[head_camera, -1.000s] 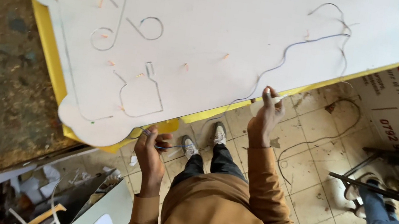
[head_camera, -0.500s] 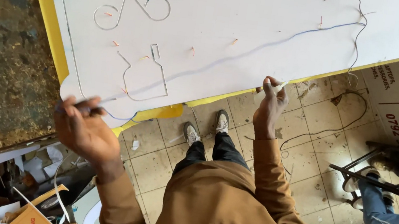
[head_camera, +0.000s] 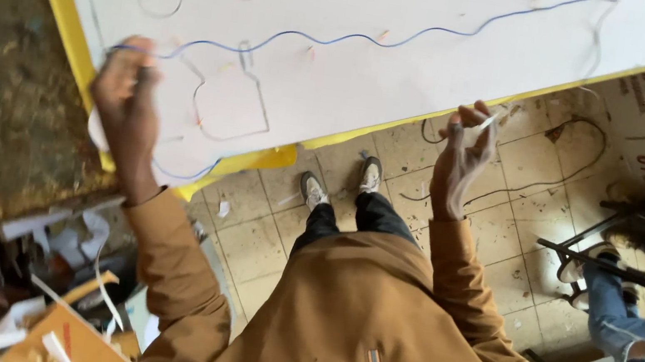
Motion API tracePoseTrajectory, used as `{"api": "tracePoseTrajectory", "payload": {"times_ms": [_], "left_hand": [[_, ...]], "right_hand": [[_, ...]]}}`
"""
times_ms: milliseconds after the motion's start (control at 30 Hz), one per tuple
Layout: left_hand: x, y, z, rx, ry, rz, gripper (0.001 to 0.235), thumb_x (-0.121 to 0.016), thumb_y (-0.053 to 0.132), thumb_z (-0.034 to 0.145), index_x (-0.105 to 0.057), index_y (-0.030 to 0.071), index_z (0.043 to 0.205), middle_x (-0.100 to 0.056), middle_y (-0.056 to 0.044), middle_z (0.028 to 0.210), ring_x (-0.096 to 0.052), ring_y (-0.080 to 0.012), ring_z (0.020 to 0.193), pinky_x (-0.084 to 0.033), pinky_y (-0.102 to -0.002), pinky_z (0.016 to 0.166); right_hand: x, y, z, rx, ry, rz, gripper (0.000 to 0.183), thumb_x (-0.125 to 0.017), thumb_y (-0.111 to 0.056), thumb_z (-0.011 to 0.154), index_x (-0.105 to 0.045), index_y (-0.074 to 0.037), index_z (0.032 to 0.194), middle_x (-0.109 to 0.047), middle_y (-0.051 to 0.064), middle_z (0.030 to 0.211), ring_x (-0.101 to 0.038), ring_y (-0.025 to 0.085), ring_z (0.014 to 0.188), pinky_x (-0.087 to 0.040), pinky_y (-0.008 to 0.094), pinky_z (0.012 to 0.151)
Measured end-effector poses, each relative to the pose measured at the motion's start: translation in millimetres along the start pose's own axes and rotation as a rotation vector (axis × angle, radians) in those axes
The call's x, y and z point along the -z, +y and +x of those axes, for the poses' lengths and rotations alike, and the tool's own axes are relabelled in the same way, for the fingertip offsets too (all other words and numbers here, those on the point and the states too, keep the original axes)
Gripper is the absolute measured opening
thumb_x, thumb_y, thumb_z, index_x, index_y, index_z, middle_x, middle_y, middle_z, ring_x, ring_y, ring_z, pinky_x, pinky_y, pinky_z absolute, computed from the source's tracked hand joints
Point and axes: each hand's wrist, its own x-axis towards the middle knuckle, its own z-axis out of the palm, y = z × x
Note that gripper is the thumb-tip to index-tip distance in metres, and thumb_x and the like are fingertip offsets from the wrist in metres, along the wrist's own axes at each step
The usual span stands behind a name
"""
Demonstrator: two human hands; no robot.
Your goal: Soldering electrical wires onto a sign board using a soldering iron
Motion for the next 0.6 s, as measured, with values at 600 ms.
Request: {"api": "tracePoseTrajectory", "payload": {"times_ms": [600], "left_hand": [[-154,23,-216,0.663,1.014,-0.143,0.035,-0.078,0.003,0.105,-0.072,0.012,0.138,-0.072,-0.013,0.132,-0.07,-0.0286,0.124,-0.061,-0.046,0.106]], "right_hand": [[-151,-55,-100,-0.189,-1.526,0.197,0.033,-0.084,-0.023,0.105,-0.084,-0.005,0.132,-0.084,0.019,0.105,-0.082,0.024,0.089,-0.069,0.039,0.081]]}}
